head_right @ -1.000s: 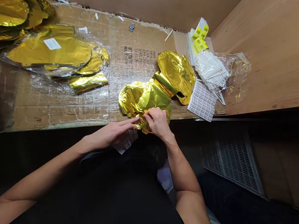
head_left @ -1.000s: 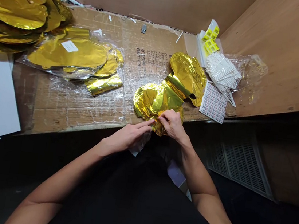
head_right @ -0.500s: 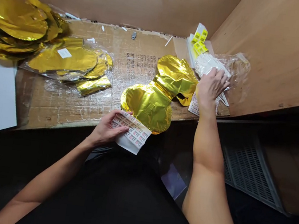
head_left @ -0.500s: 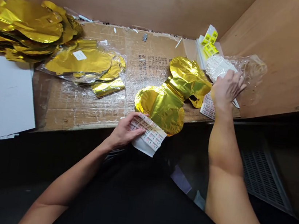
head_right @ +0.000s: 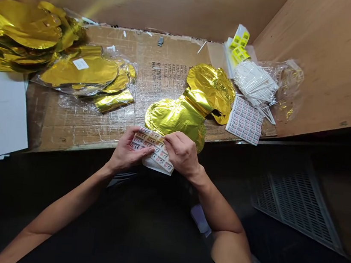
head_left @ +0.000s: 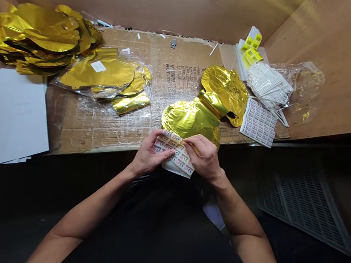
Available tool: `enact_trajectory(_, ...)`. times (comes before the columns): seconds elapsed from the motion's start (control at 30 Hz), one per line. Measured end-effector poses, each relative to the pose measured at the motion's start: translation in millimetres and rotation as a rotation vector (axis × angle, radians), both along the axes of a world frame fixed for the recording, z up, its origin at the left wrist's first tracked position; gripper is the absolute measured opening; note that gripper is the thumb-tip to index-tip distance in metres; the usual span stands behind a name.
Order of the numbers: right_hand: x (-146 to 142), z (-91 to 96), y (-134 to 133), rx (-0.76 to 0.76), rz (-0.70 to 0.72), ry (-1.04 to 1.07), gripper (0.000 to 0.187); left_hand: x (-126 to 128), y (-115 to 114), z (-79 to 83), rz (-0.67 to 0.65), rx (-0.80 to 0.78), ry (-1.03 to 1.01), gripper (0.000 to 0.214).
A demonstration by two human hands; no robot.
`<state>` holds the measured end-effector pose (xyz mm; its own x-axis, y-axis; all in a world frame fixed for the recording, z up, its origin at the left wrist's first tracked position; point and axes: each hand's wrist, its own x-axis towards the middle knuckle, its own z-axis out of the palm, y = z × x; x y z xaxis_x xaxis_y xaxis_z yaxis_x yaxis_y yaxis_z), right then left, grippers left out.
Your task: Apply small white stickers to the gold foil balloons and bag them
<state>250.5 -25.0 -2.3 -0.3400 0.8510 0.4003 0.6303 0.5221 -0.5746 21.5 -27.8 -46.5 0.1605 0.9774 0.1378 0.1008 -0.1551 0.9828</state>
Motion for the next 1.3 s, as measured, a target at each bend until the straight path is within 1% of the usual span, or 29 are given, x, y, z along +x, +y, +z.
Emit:
enact_trajectory(0.1,-3,0.8,-2,0.071,-0.021,-0.085,0.015,1,-3,1.7,0.0,-0.008,-0.001,0.05)
enact_trajectory(0.2,-7,2.3,-4,0.128,0.014,-0.173,0.015,1,-5,3.5,0.027,-0.005,0.003,0.049)
enact_trajectory(0.27,-8,2.8,-5,0.136,0.039,-0.156,0.013,0,-7,3.5,0.051,-0.009,-0.007,0.05)
enact_trajectory(0.33,-8,3.0,-6,0.128,0.001,-0.109,0.011,-2,-8,2.2,0.061,-0.017,-0.025,0.05)
enact_trajectory(0.37,-9,3.0,-6,0.118,-0.024,-0.101,0.014,-2,-9,1.3,0.061,-0.019,-0.034,0.05)
enact_trajectory(0.43,-9,3.5,-6,0.093,-0.04,-0.131,0.02,-3,-10,0.3,0.063,-0.026,-0.049,0.051)
enact_trajectory(0.5,-10,5.0,-7,0.067,-0.003,-0.147,0.017,-5,-11,1.8,0.06,-0.043,-0.077,0.051)
enact_trajectory(0.53,-10,6.4,-7,0.045,0.013,-0.117,0.016,-5,-11,3.7,0.05,-0.064,-0.097,0.05)
enact_trajectory(0.6,-10,10.1,-9,-0.054,0.027,0.004,0.015,-8,-10,9.2,0.0,-0.137,-0.157,0.045)
enact_trajectory(0.67,-8,13.9,-10,-0.19,0.039,0.122,0.015,-12,-8,15.4,-0.087,-0.237,-0.225,0.039)
enact_trajectory(0.73,-7,15.8,-10,-0.281,0.078,0.163,0.016,-15,-5,20.4,-0.154,-0.311,-0.265,0.034)
enact_trajectory(0.77,-5,15.8,-10,-0.291,0.099,0.16,0.017,-16,-4,22.1,-0.16,-0.324,-0.272,0.032)
enact_trajectory(0.83,-3,14.2,-10,-0.291,0.12,0.143,0.02,-16,-4,24.0,-0.131,-0.314,-0.264,0.029)
enact_trajectory(1.0,0,11.0,-10,-0.324,0.084,0.113,0.027,-9,-14,21.9,-0.001,-0.236,-0.213,0.029)
enact_trajectory(1.1,1,11.9,-11,-0.263,0.107,0.049,0.023,-7,-18,19.2,0.05,-0.192,-0.148,0.031)
enact_trajectory(1.17,1,10.5,-12,-0.164,0.111,0.004,0.019,-5,-19,18.4,0.058,-0.166,-0.123,0.031)
enact_trajectory(1.3,0,1.0,-17,0.053,0.054,-0.083,0.017,-2,-19,18.6,0.089,-0.127,-0.101,0.031)
